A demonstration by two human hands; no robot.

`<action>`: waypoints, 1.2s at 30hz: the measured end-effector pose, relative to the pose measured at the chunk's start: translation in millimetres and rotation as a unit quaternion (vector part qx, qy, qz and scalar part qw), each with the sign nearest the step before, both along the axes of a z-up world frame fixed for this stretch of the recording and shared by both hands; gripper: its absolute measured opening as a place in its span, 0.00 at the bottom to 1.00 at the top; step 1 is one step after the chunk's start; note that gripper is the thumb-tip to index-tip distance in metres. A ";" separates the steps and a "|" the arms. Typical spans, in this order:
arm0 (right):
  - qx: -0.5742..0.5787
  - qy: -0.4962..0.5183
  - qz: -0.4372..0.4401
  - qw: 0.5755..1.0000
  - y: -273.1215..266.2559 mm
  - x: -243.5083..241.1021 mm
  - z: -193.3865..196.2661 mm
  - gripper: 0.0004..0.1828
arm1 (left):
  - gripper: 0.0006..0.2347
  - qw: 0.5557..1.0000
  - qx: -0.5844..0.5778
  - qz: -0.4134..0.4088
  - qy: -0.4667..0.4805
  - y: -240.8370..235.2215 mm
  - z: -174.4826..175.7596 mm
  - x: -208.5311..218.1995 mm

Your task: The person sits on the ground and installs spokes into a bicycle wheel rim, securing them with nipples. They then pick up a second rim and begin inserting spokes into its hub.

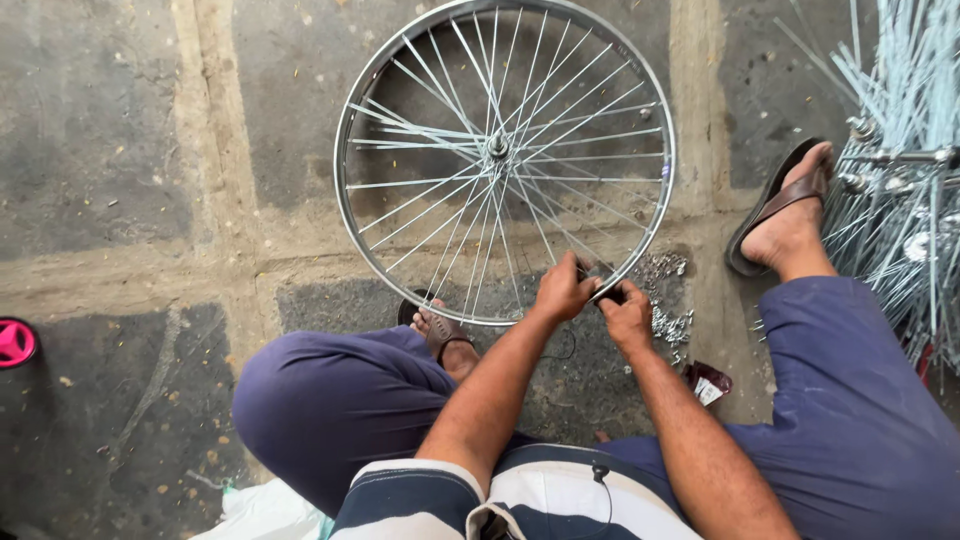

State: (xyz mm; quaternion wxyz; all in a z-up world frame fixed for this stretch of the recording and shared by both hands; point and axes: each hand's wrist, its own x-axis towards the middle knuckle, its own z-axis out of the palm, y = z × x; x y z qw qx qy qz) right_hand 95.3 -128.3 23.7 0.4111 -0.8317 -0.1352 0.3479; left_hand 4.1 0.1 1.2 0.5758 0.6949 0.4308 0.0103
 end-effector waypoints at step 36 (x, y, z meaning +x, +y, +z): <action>0.006 -0.065 -0.070 0.995 17.6 18.0 -8.4 0.16 | 0.09 0.953 0.080 0.271 0.114 132.4 9.5 37.0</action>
